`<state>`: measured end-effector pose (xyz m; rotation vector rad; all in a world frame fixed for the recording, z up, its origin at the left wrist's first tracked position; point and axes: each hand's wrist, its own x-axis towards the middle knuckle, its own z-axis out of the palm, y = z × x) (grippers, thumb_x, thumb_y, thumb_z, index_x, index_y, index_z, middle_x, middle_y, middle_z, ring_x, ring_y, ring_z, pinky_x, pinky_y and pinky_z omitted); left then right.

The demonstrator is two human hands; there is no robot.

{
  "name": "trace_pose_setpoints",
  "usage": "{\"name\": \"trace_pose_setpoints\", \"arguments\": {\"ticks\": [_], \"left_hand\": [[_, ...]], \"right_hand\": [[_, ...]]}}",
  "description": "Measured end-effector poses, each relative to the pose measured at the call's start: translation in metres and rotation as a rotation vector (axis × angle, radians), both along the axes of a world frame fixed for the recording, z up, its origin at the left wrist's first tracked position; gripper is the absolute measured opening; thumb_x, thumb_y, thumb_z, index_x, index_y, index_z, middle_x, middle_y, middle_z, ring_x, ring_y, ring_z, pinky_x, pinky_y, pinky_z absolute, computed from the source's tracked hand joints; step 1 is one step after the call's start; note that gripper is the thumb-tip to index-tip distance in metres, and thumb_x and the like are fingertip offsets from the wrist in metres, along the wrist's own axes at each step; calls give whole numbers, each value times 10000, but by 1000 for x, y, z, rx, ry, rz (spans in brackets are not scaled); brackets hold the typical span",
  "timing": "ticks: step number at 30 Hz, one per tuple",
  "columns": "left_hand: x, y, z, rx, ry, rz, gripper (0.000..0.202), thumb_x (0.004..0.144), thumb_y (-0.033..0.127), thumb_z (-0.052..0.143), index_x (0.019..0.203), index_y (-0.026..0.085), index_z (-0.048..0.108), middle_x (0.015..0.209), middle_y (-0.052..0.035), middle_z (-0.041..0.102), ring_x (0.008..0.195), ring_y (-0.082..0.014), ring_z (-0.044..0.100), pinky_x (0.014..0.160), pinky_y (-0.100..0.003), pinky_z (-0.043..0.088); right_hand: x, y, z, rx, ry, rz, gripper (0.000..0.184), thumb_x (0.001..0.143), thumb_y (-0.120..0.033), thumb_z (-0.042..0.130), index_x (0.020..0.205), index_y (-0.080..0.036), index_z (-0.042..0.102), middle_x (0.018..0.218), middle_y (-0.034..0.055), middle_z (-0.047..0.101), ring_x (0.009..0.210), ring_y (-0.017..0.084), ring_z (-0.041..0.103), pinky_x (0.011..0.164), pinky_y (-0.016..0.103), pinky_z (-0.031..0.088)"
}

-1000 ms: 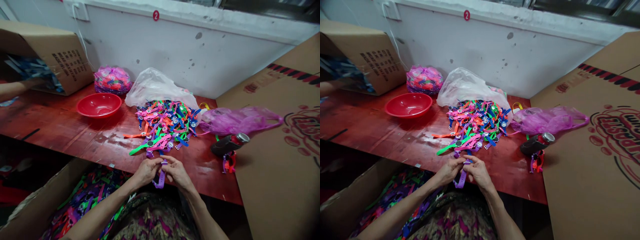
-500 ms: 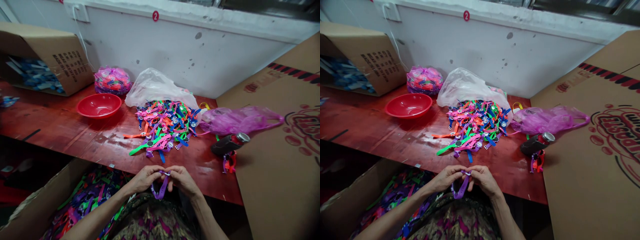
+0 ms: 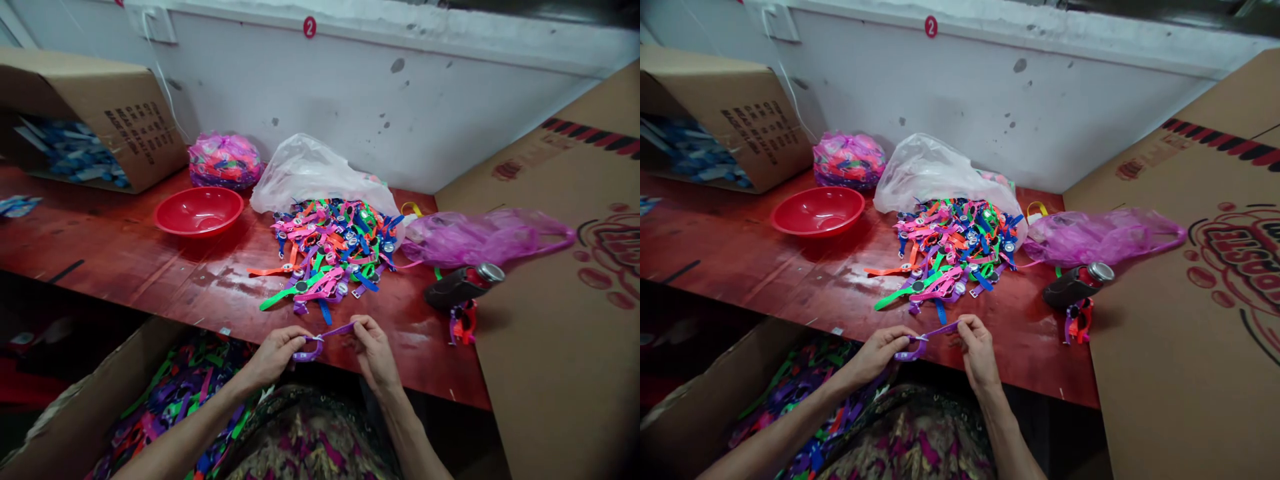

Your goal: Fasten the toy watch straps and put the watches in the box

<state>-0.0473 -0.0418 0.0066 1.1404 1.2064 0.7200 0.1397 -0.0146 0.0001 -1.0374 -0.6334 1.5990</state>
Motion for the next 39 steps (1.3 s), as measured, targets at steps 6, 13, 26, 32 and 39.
{"name": "trace_pose_setpoints", "arguments": {"ticks": [6,13,26,32,39], "left_hand": [[-1,-11,-3,-261,-322,189,399,688,458,603,886,115,556,563,36,487,378,-29,357,347,-142,291],[-22,-24,-6,-225,-192,45,409,713,512,565,831,123,531,527,55,458,358,-19,337,355,-133,271],[-131,-39,1,9,918,-287,353,805,414,392,961,241,657,925,-39,665,886,-206,603,767,-249,415],[-112,-33,-6,97,1000,-252,391,814,377,372,1105,242,596,1082,-61,631,990,-239,593,850,-334,437],[-76,-17,-4,229,864,-275,343,845,333,358,1079,236,589,1054,-43,641,956,-197,593,813,-260,433]], "right_hand": [[-15,0,8,-3,158,-88,337,530,-357,791,662,-171,543,648,-54,515,540,71,503,491,199,460],[-20,2,-2,-29,-33,31,312,643,-429,684,680,-178,502,581,-36,473,513,91,462,514,234,443],[-35,86,-29,815,-1365,329,159,815,-176,469,915,-167,592,1035,93,573,1075,224,454,909,371,343],[5,131,-1,532,-1179,-138,160,815,-259,416,864,-160,532,743,30,580,702,158,547,664,264,421],[27,175,0,409,-1330,76,276,796,-207,366,927,-116,591,606,15,561,502,139,513,512,246,403]]}}
